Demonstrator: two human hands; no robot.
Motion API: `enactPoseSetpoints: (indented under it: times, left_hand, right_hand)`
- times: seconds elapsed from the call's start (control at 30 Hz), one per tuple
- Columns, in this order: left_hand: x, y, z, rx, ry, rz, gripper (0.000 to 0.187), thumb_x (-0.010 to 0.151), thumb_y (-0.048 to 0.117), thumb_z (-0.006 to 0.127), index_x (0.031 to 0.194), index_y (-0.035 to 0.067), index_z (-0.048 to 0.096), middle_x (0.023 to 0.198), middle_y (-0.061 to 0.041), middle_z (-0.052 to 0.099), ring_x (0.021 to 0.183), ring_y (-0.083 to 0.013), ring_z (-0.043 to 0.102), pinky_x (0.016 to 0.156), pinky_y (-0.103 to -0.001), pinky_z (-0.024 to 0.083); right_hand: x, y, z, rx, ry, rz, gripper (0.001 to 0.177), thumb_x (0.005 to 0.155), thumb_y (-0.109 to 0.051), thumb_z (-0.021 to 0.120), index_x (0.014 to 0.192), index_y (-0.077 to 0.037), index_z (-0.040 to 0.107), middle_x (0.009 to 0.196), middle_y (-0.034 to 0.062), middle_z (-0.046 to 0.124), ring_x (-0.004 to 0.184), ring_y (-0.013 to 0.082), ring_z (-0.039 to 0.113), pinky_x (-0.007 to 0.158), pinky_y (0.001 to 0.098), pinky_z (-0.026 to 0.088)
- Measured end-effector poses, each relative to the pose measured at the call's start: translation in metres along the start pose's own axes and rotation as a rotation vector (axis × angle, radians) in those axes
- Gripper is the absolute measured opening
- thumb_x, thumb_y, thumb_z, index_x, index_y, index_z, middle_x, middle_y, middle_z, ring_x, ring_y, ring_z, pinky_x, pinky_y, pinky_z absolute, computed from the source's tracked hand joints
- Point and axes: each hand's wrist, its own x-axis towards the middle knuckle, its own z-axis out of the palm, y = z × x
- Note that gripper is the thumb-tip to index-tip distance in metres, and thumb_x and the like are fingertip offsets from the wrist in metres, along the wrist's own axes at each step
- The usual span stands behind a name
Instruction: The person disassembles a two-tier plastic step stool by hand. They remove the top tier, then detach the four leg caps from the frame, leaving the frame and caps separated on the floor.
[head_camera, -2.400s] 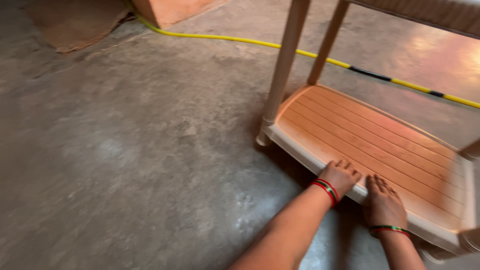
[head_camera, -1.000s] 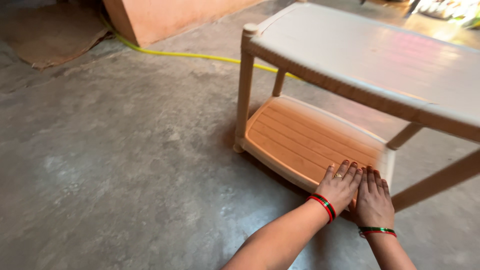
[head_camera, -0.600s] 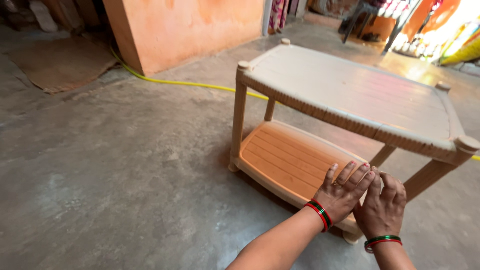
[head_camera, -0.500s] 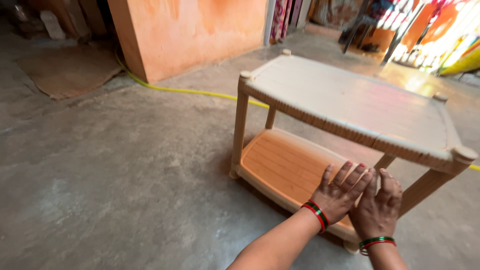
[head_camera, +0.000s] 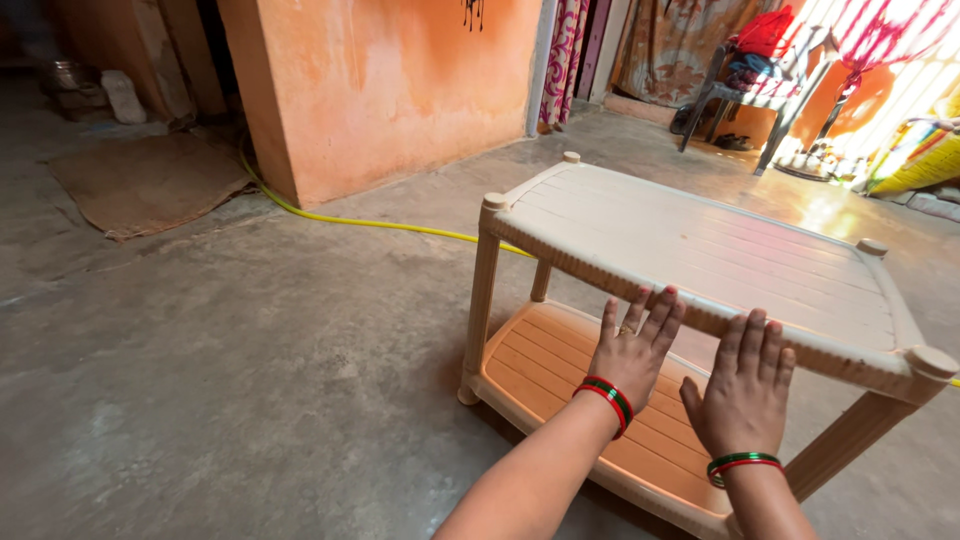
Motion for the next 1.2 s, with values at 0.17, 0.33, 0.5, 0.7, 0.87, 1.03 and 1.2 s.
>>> enactPoseSetpoints:
  times: [0.17, 0.33, 0.5, 0.7, 0.87, 1.03, 1.2]
  left_hand:
    - [0.036, -0.007, -0.001, -0.052, -0.152, -0.023, 0.111, 0.084, 0.029, 0.074, 0.166, 0.010, 0.000, 0.175, -0.008, -0.004, 0.162, -0.0333, 0.000, 0.126, -0.059, 0.006]
    - [0.047, -0.014, 0.001, -0.136, -0.379, -0.078, 0.117, 0.079, 0.031, 0.080, 0.165, 0.009, 0.003, 0.174, -0.010, -0.003, 0.159, -0.0338, 0.000, 0.125, -0.058, 0.006]
    - [0.031, 0.002, 0.009, -0.175, -0.241, -0.037, 0.110, 0.079, 0.025, 0.080, 0.163, 0.009, 0.010, 0.172, -0.014, 0.003, 0.157, -0.0334, 0.002, 0.122, -0.061, 0.005]
    - [0.028, 0.041, 0.029, -0.146, -0.307, 0.080, 0.106, 0.081, 0.019, 0.074, 0.165, 0.010, 0.009, 0.173, -0.012, 0.002, 0.159, -0.0325, 0.000, 0.122, -0.060, 0.004]
    - [0.041, 0.084, 0.050, -0.126, -0.060, 0.148, 0.087, 0.090, 0.024, 0.062, 0.163, 0.012, 0.015, 0.173, -0.011, 0.003, 0.159, -0.0324, 0.002, 0.123, -0.061, 0.004]
    - [0.043, 0.119, 0.049, -0.136, -0.029, 0.216, 0.082, 0.095, 0.026, 0.055, 0.165, 0.012, 0.015, 0.174, -0.011, 0.002, 0.160, -0.0316, 0.000, 0.123, -0.061, 0.003]
    - [0.040, 0.133, 0.036, -0.229, -0.031, 0.255, 0.080, 0.096, 0.026, 0.054, 0.165, 0.016, 0.016, 0.174, -0.011, 0.001, 0.162, -0.0307, -0.002, 0.125, -0.062, -0.001]
  right_hand:
    - [0.040, 0.004, 0.003, 0.119, -0.008, -0.037, 0.123, 0.076, -0.061, 0.071, 0.165, -0.001, 0.011, 0.173, 0.0179, 0.007, 0.160, 0.0323, 0.003, 0.127, 0.0447, 0.010]
    - [0.058, -0.006, 0.020, 0.102, -0.224, -0.068, 0.121, 0.079, -0.066, 0.070, 0.163, -0.004, 0.009, 0.172, 0.0166, 0.002, 0.159, 0.0293, 0.003, 0.126, 0.0458, 0.014]
    - [0.037, -0.009, 0.046, 0.347, 0.011, 0.034, 0.113, 0.081, -0.064, 0.064, 0.159, -0.001, 0.013, 0.170, 0.0179, 0.006, 0.158, 0.0308, 0.005, 0.123, 0.0491, 0.014]
    - [0.009, 0.009, 0.072, 0.380, 0.055, 0.138, 0.108, 0.084, -0.057, 0.063, 0.161, -0.001, 0.012, 0.171, 0.0176, 0.006, 0.158, 0.0315, 0.004, 0.125, 0.0483, 0.009]
    - [-0.010, 0.039, 0.072, 0.323, -0.011, 0.163, 0.108, 0.082, -0.049, 0.066, 0.161, -0.001, 0.010, 0.171, 0.0171, 0.004, 0.159, 0.0303, 0.002, 0.127, 0.0470, 0.007]
    - [-0.023, 0.064, 0.066, 0.283, -0.028, 0.202, 0.105, 0.081, -0.042, 0.067, 0.162, -0.003, 0.011, 0.172, 0.0159, 0.004, 0.159, 0.0296, 0.001, 0.127, 0.0483, 0.006]
    - [-0.028, 0.076, 0.064, 0.138, -0.143, 0.226, 0.109, 0.080, -0.041, 0.067, 0.165, -0.005, 0.009, 0.173, 0.0149, 0.002, 0.160, 0.0277, 0.000, 0.127, 0.0459, 0.004]
